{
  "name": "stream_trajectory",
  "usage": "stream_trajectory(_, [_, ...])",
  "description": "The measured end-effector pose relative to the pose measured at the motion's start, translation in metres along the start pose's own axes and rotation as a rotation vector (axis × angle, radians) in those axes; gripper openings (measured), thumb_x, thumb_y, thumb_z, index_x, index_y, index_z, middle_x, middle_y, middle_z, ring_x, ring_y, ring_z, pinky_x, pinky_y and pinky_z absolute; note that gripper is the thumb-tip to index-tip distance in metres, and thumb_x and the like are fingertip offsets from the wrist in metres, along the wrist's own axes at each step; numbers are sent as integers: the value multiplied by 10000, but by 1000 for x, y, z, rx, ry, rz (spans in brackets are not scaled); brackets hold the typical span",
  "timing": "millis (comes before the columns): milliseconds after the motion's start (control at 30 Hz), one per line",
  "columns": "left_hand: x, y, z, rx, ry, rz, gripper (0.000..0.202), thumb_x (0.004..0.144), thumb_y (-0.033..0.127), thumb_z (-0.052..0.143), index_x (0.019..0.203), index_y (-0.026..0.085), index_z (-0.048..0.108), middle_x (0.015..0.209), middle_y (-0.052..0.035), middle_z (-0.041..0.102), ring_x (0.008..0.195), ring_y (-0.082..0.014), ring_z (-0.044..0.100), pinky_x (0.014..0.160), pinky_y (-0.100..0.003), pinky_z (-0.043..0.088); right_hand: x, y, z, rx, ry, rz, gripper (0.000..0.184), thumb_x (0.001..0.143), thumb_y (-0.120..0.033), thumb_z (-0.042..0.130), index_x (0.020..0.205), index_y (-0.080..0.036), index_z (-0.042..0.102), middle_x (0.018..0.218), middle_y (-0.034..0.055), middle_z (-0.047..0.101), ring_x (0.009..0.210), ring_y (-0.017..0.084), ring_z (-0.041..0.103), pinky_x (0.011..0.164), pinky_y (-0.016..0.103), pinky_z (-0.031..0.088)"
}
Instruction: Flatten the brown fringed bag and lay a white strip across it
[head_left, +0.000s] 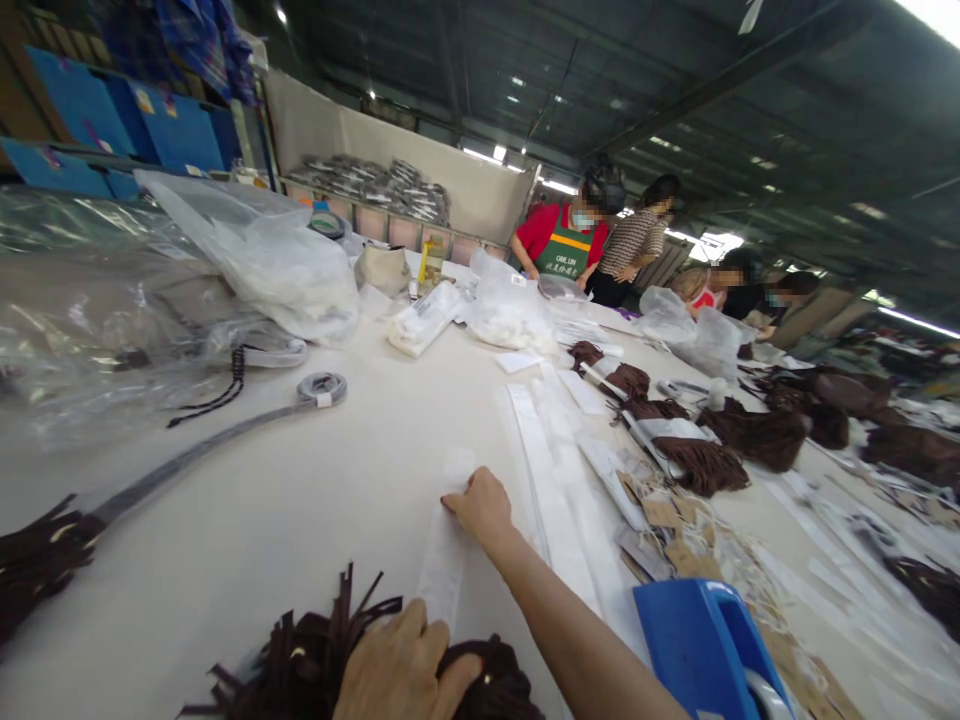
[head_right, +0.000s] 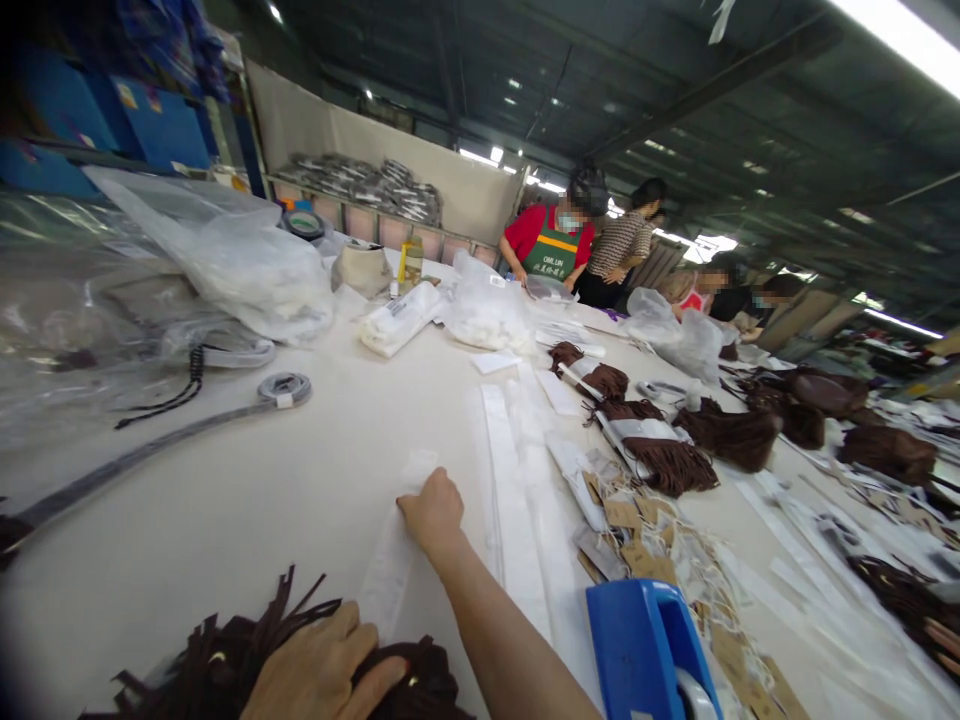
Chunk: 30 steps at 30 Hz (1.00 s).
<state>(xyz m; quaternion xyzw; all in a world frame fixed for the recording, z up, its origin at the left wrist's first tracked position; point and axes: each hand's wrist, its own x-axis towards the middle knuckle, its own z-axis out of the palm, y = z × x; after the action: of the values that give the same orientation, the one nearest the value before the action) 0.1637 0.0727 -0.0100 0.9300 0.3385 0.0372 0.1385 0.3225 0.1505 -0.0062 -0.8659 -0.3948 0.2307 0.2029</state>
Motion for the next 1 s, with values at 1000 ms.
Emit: stream_trajectory(1000, [-29,-4,-27,-253,258,288,229,704,166,587,924,234,584,1017,-61,539,925,-199,530,792,-353,489,-105,-14,-60,997,-43,-407,180,660,-279,607,786,-172,537,549,-49,579,516,110,557,549,234,430])
